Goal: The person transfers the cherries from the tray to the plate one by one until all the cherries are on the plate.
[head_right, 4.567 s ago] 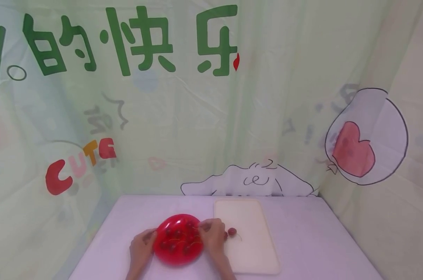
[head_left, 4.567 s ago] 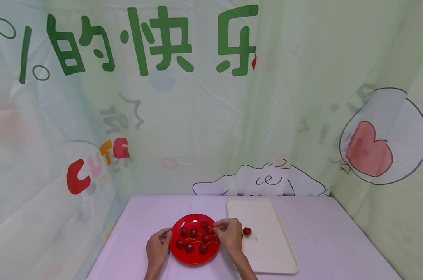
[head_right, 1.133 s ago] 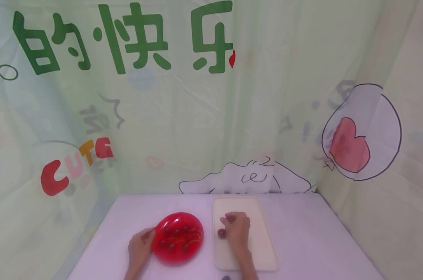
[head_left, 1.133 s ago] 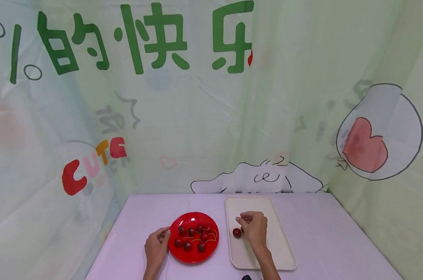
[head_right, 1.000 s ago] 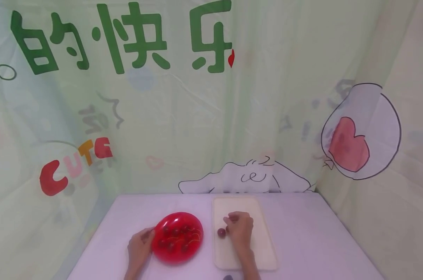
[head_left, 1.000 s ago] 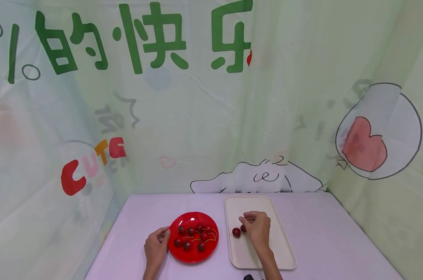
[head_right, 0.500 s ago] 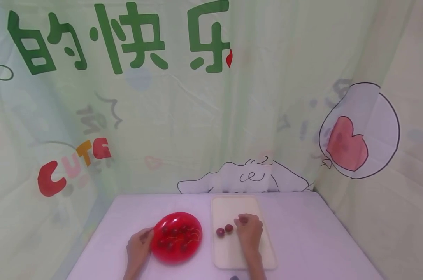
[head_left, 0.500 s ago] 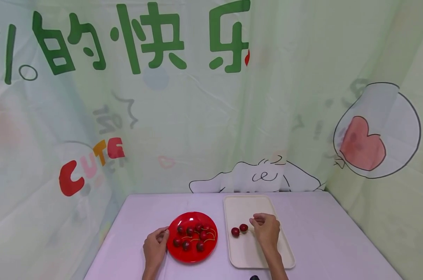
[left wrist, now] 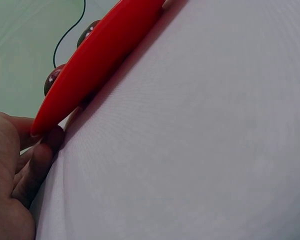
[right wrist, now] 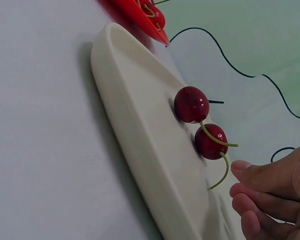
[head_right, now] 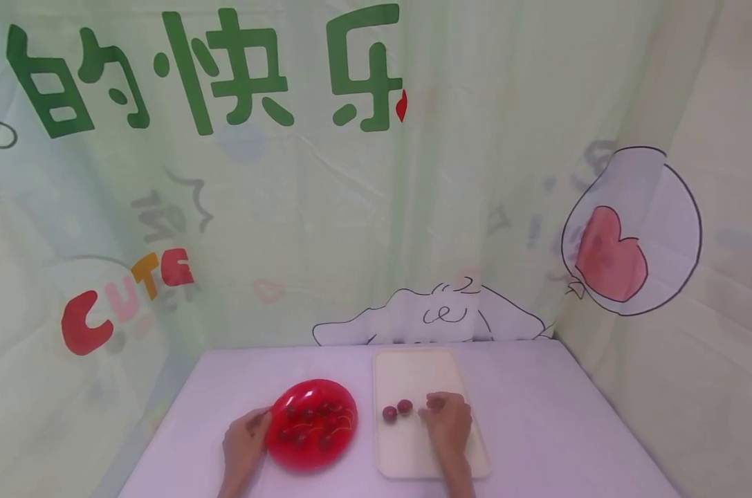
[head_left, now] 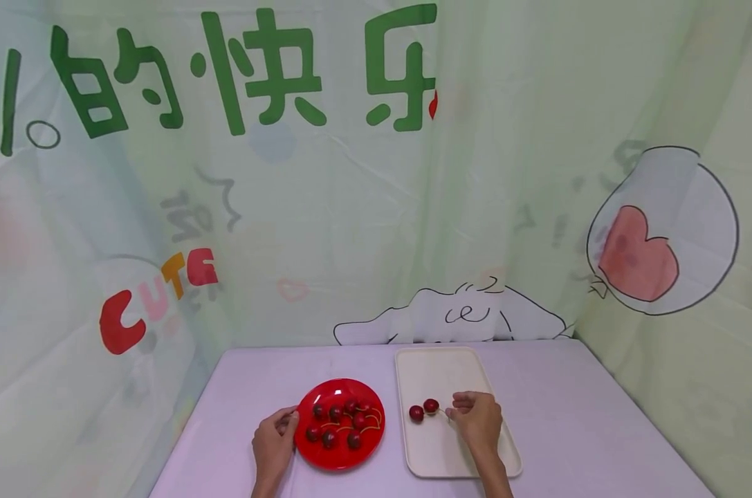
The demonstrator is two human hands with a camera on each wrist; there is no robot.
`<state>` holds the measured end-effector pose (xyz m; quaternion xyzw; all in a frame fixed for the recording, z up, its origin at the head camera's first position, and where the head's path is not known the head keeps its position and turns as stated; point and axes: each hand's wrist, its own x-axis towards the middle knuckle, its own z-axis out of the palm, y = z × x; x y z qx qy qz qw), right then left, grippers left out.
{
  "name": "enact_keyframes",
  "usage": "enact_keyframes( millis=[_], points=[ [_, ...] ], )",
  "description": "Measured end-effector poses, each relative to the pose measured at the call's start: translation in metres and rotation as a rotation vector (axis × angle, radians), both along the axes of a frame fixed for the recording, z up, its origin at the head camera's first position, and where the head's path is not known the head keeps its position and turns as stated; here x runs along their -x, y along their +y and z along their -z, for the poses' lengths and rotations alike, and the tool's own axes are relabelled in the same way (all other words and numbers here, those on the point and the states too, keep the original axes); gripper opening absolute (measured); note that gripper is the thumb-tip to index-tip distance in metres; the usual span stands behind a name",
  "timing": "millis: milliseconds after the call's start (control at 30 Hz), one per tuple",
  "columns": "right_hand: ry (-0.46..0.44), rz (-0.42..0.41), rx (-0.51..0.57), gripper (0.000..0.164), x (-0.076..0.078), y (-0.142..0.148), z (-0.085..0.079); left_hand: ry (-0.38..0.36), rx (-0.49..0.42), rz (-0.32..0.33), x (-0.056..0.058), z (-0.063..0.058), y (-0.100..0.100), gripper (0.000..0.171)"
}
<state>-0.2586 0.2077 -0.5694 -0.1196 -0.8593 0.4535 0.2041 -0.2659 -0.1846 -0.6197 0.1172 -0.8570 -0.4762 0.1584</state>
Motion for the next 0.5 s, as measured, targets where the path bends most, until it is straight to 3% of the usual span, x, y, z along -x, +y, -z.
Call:
enact_keyframes(
  millis=[267, 500],
  points=[
    [-0.071, -0.019, 0.016, 0.028, 0.004, 0.0, 0.015, 0.019, 0.002, -0.003, 0.005, 0.005, -0.001, 0.024],
    [-0.047, 0.012, 0.025, 0.026, -0.001, -0.003, 0.017, 0.012, 0.005, 0.005, 0.005, 0.007, -0.003, 0.024]
  ],
)
